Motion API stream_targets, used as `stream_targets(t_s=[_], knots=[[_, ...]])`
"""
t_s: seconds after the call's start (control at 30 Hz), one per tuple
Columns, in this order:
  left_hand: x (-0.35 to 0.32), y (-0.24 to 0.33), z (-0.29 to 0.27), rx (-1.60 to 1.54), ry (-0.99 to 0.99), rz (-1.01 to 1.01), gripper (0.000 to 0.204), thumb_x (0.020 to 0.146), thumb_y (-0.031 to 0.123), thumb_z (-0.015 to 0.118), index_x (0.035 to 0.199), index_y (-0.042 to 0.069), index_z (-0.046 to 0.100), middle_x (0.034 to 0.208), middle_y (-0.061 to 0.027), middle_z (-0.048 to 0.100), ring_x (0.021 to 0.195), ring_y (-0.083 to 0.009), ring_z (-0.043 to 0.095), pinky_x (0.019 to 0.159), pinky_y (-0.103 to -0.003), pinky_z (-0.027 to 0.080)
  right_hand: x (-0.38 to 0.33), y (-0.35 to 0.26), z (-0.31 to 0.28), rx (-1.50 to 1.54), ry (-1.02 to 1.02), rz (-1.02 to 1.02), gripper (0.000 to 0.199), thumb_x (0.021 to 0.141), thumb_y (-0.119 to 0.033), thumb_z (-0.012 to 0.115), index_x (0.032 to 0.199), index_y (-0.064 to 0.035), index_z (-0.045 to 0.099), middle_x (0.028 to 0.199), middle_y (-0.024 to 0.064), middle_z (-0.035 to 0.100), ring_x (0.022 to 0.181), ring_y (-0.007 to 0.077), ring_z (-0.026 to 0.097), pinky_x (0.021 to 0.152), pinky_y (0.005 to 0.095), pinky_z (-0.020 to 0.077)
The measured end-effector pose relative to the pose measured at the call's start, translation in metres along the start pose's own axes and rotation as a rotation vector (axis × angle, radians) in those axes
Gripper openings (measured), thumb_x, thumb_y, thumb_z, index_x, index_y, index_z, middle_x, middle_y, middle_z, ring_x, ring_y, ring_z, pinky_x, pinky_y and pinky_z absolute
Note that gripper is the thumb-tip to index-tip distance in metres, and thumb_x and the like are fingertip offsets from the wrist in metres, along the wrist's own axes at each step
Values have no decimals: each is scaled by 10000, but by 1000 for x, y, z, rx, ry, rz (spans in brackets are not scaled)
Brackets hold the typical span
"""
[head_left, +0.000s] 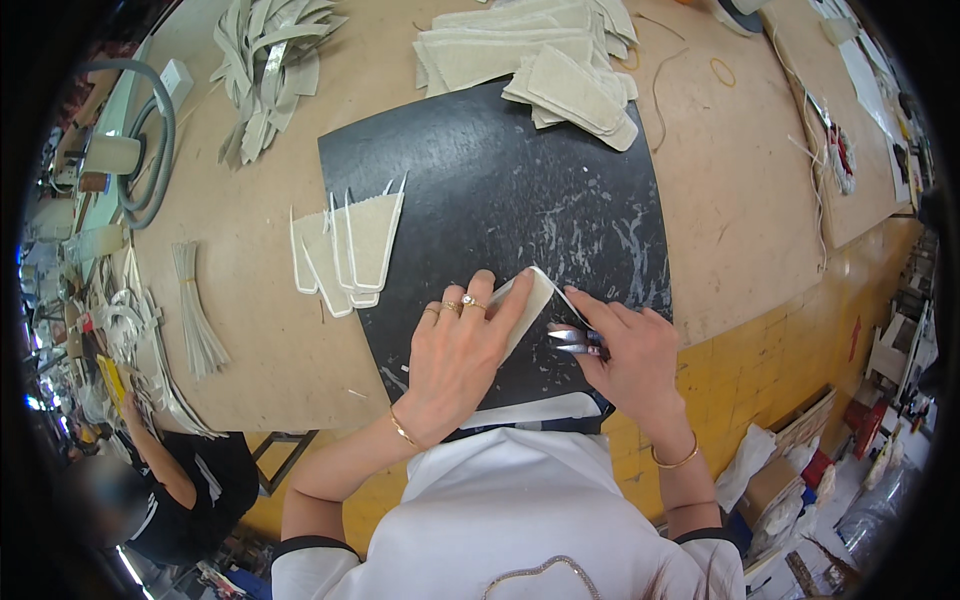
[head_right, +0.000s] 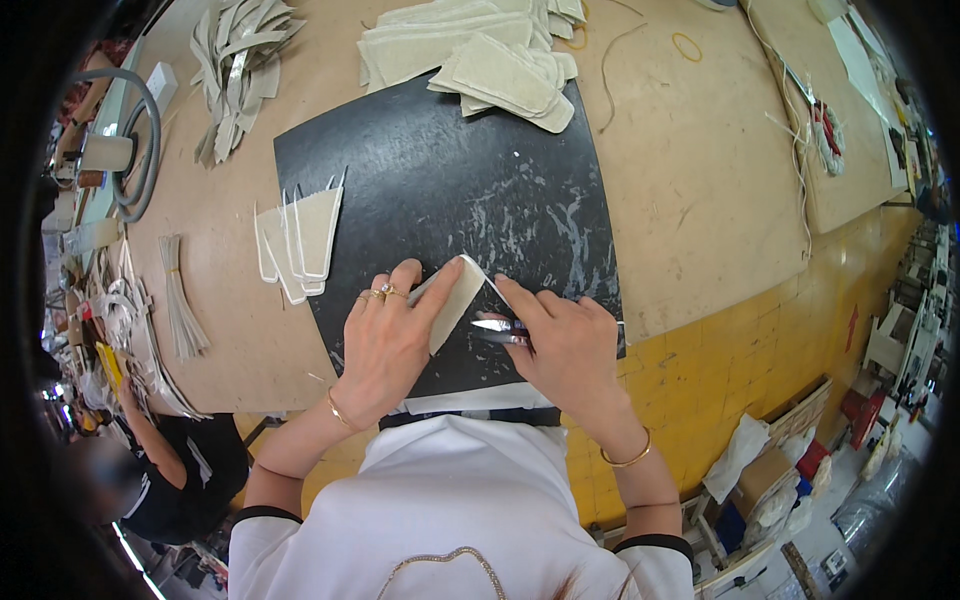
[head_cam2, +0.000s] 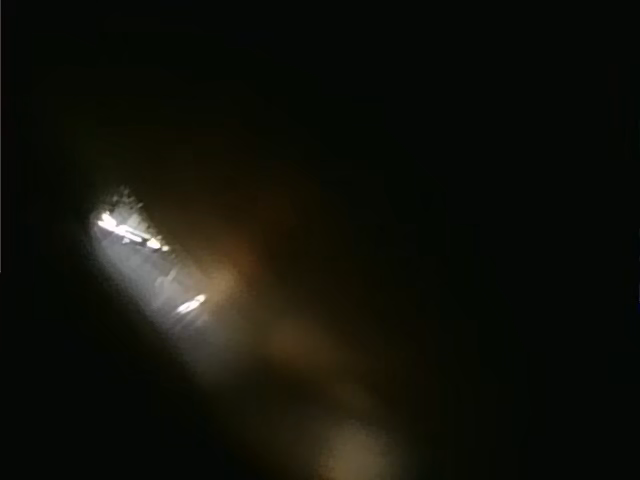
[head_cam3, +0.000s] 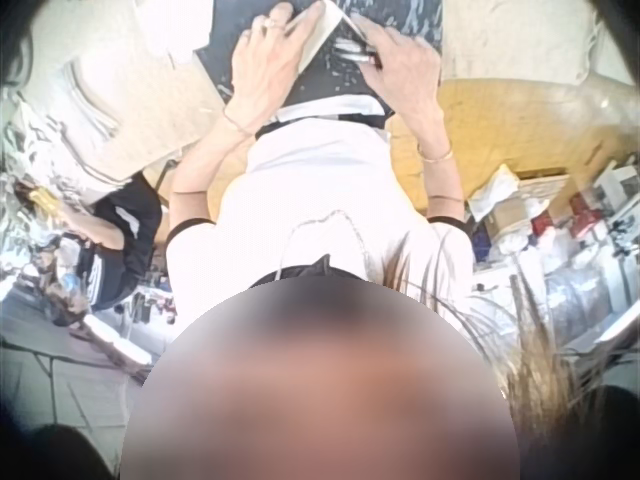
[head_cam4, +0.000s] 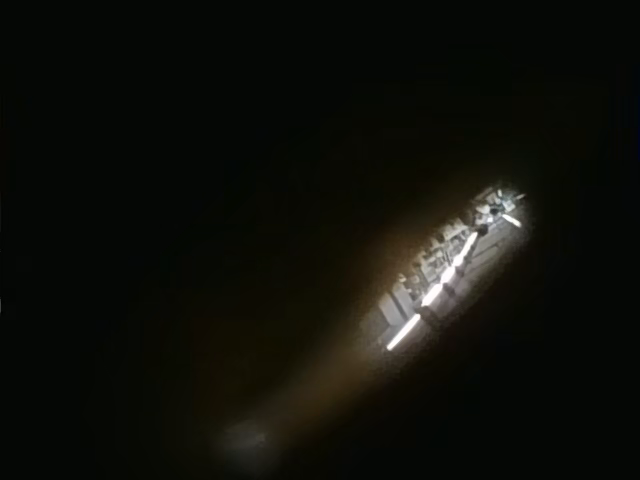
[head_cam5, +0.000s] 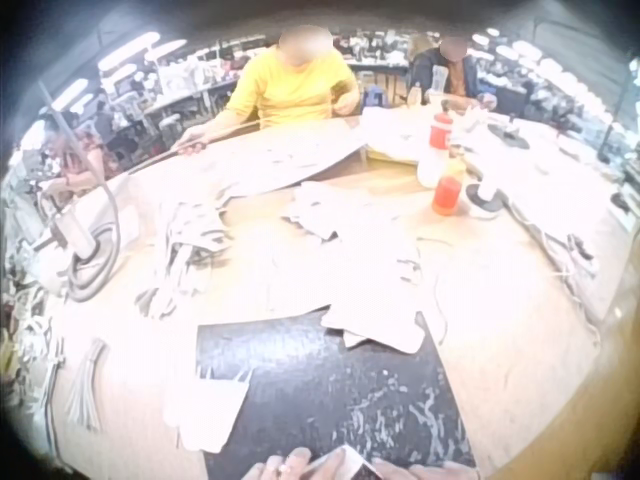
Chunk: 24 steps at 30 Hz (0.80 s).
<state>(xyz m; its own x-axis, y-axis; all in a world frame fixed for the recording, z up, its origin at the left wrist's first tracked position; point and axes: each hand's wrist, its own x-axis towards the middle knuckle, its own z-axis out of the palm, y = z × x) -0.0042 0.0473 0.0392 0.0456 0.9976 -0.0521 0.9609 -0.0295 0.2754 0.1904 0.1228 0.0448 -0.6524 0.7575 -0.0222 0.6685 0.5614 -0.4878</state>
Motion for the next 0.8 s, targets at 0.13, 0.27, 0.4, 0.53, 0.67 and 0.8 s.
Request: stream_targets(t_s=[0.13, 0.27, 0.4, 0.53, 0.67, 0.8], knots=[[0, -2, 3, -16, 31, 13, 607, 798, 65, 663, 1385, 169, 550, 1097, -79, 533, 847, -224, 557, 713, -333, 474, 15, -17, -5, 163, 45, 186, 336, 815, -260, 796, 1095, -97, 707, 654, 24, 606, 521, 167, 559, 502, 308, 404], [-1, -5, 8, -6, 63, 30, 580, 815, 105, 656, 1382, 173, 555, 1104, -65, 533, 838, -203, 549, 701, -320, 464, 37, -29, -11, 276, 16, 341, 308, 857, -305, 770, 1019, -52, 704, 581, 45, 559, 497, 171, 526, 502, 299, 402], [-2, -7, 12, 20, 102, 44, 564, 812, 114, 658, 1365, 179, 570, 1109, -54, 530, 831, -191, 544, 699, -316, 456, 64, -22, -15, 224, -53, 401, 383, 905, -370, 712, 751, -20, 688, 519, 91, 535, 471, 234, 540, 466, 331, 396], [0, -6, 11, -31, 126, 39, 565, 783, 43, 654, 1332, 162, 592, 1050, -55, 523, 813, -202, 548, 695, -328, 444, 73, -12, -15, 238, -106, 361, 443, 920, -312, 707, 628, 8, 614, 479, 88, 488, 443, 171, 453, 451, 337, 339], [1, -5, 8, -70, 115, 21, 586, 762, 6, 655, 1325, 155, 596, 1019, -53, 520, 804, -206, 550, 689, -331, 441, 66, -7, -16, 272, -223, 357, 386, 929, -266, 703, 674, 16, 640, 480, 57, 502, 440, 108, 439, 460, 305, 343], [2, -4, 6, -53, 87, 18, 608, 758, 5, 656, 1342, 160, 586, 1028, -50, 524, 800, -202, 548, 680, -326, 443, 53, -10, -15, 290, -271, 436, 288, 917, -230, 700, 750, 5, 690, 518, 48, 561, 462, 102, 486, 483, 287, 381]])
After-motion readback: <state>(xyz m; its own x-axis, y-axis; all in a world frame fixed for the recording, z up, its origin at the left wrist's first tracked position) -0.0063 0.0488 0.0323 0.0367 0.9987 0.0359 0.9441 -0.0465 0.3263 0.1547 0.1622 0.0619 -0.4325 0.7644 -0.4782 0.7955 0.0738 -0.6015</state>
